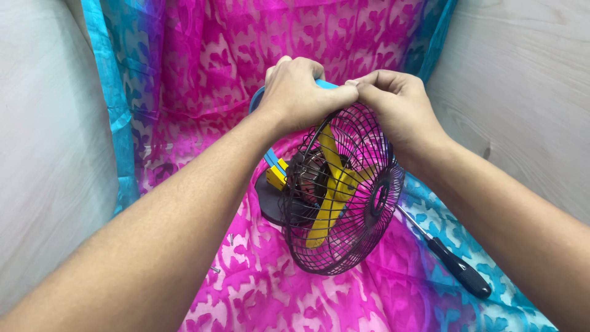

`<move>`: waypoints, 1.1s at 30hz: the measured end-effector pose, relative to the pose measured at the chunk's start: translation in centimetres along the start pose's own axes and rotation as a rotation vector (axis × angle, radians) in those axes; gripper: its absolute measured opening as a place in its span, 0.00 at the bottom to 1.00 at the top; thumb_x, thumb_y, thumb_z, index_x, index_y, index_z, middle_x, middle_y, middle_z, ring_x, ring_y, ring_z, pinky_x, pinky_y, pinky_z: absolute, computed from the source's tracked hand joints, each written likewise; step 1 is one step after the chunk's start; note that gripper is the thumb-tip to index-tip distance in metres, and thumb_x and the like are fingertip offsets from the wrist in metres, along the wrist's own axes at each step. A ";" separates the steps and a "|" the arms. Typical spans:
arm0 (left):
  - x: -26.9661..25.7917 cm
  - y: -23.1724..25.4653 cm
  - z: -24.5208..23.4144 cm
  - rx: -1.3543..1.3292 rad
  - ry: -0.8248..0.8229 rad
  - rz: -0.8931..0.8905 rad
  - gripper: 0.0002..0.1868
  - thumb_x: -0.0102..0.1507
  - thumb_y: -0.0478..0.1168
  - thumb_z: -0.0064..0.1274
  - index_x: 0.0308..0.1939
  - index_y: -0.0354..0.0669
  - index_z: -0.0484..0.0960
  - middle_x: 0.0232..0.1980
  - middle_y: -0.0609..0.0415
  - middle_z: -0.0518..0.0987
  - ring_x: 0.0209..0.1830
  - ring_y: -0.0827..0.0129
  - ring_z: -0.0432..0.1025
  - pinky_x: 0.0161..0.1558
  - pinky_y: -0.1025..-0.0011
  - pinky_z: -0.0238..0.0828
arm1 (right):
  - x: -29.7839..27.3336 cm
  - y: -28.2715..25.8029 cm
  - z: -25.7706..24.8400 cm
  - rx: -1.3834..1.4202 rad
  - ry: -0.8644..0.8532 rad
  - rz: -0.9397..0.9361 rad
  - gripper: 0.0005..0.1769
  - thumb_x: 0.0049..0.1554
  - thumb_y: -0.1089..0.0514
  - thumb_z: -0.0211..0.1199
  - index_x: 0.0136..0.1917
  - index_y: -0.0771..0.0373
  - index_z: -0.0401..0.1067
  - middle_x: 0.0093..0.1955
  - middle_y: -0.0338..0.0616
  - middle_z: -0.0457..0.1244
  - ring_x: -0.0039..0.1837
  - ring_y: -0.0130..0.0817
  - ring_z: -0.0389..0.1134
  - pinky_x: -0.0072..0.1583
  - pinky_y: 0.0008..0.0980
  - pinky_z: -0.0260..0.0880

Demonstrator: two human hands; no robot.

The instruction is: The person assembles a small electric fan by attaching the base to the neck, mounting the fan head with blades and cage, and securing the components with screws. The person uses a screwdriver to tighten the screws and positions the motor housing at the end.

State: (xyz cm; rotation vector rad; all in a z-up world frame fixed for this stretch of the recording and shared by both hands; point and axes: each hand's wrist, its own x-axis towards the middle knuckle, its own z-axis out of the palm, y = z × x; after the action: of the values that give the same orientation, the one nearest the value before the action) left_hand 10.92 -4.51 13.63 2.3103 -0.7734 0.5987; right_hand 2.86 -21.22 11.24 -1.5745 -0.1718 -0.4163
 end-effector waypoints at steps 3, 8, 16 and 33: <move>-0.1 -0.1 0.7 0.022 0.090 0.044 0.38 0.46 0.69 0.59 0.33 0.34 0.88 0.37 0.35 0.83 0.46 0.48 0.76 0.53 0.53 0.69 | -0.5 0.2 0.4 -0.019 0.035 0.018 0.10 0.64 0.59 0.58 0.51 0.68 0.76 0.46 0.42 0.70 0.46 0.24 0.70 0.50 0.25 0.72; -0.1 -0.2 1.0 0.059 0.088 0.031 0.40 0.44 0.71 0.58 0.35 0.34 0.88 0.39 0.36 0.83 0.49 0.48 0.74 0.56 0.53 0.65 | -2.6 0.9 1.2 -0.185 0.115 -0.104 0.14 0.65 0.57 0.56 0.59 0.64 0.75 0.53 0.39 0.71 0.54 0.25 0.70 0.58 0.25 0.71; -0.3 0.4 0.3 0.088 0.098 -0.168 0.36 0.44 0.69 0.55 0.30 0.37 0.88 0.38 0.40 0.84 0.52 0.48 0.73 0.58 0.56 0.66 | -8.7 1.3 4.1 -0.619 0.283 -0.458 0.17 0.65 0.57 0.61 0.64 0.66 0.68 0.76 0.59 0.58 0.80 0.48 0.58 0.77 0.44 0.56; 0.5 0.7 -2.6 0.111 -0.105 -0.344 0.42 0.46 0.74 0.54 0.45 0.41 0.86 0.53 0.45 0.82 0.64 0.49 0.68 0.65 0.55 0.59 | -17.6 6.0 12.1 -0.462 -0.425 -0.474 0.13 0.51 0.69 0.63 0.52 0.66 0.74 0.59 0.52 0.67 0.64 0.47 0.69 0.64 0.41 0.71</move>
State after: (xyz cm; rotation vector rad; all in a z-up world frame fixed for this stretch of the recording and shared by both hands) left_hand 10.32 -3.36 16.07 2.5160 -0.3798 0.3750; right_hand -9.32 -7.07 -0.78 -2.0687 -0.8360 -0.5052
